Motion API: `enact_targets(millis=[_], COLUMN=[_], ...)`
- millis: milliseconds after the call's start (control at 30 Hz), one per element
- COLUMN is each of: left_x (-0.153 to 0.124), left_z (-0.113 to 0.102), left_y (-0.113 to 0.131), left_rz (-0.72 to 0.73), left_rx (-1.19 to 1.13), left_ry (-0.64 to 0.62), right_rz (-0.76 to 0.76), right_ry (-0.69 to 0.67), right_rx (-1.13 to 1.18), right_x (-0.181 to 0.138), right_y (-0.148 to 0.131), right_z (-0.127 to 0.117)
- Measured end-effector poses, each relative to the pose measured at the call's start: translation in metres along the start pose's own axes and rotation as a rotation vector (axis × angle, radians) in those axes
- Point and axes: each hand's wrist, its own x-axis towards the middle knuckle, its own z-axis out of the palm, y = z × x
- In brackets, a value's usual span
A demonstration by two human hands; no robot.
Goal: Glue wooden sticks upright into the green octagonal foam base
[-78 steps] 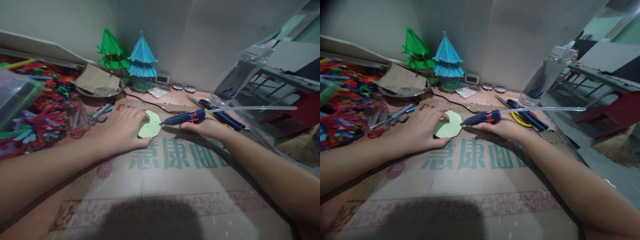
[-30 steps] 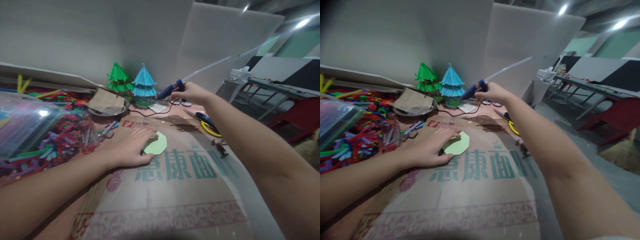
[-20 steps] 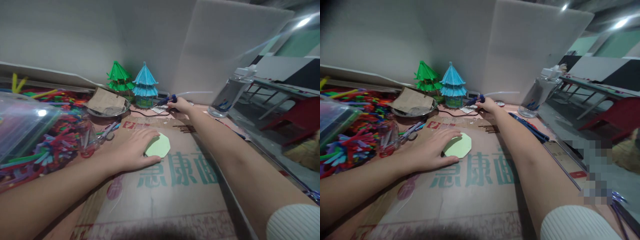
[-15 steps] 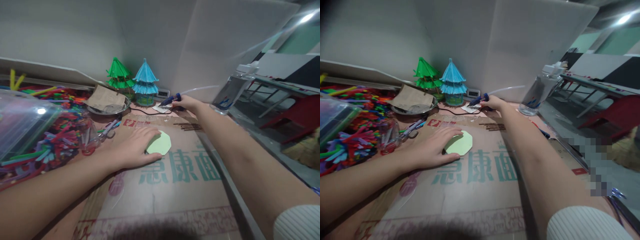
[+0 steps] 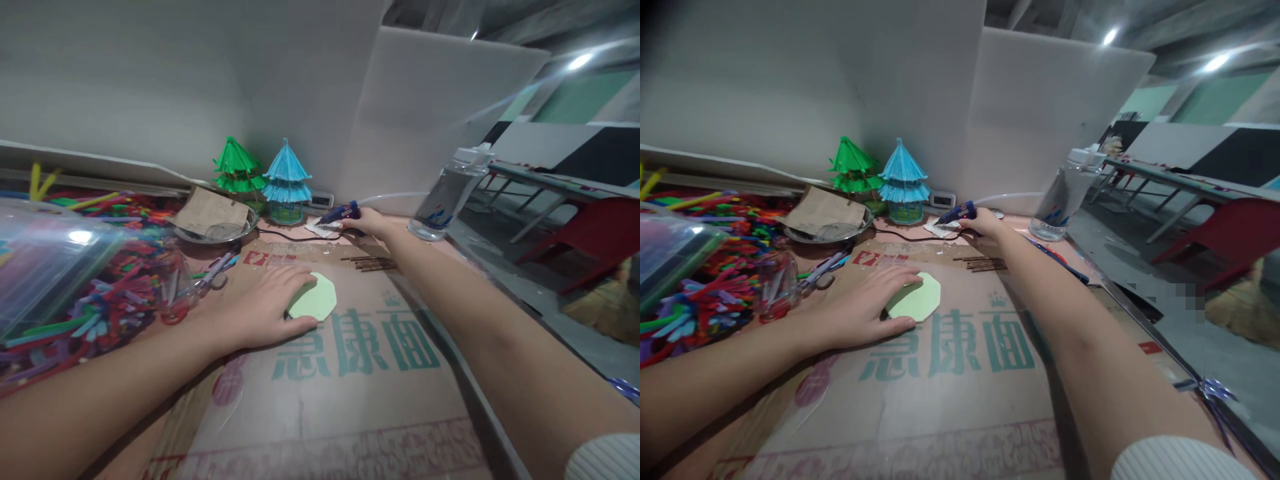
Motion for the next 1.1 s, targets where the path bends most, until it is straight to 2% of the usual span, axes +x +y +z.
enact_targets(millis=[233, 467, 800, 933, 1100], left_x=[-0.002, -0.001, -0.002, -0.003, -0.003], left_z=[0.006, 0.001, 0.005, 0.004, 0.006], left_y=[-0.005, 0.001, -0.003, -0.003, -0.005], left_rz=[0.011, -0.009, 0.0, -0.001, 0.026], left_rx=[-0.003, 0.017, 0.012, 0.022, 0.008], left_ry=[0.008, 0.022, 0.033, 0.013, 0.03], right_rz=[-0.005, -0.013, -0.007, -0.002, -0.043], right_ry=[0.003, -0.023, -0.046, -0.037, -0.107], right_rx=[-0.069, -0.117, -0.343, -0.492, -0.698], right_x=[0.0, -0.01, -0.019, -0.039, -0.093], right_y=[0.003, -0.001, -0.002, -0.004, -0.023], right_z=[-0.011, -0.017, -0.026, -0.035, -0.046])
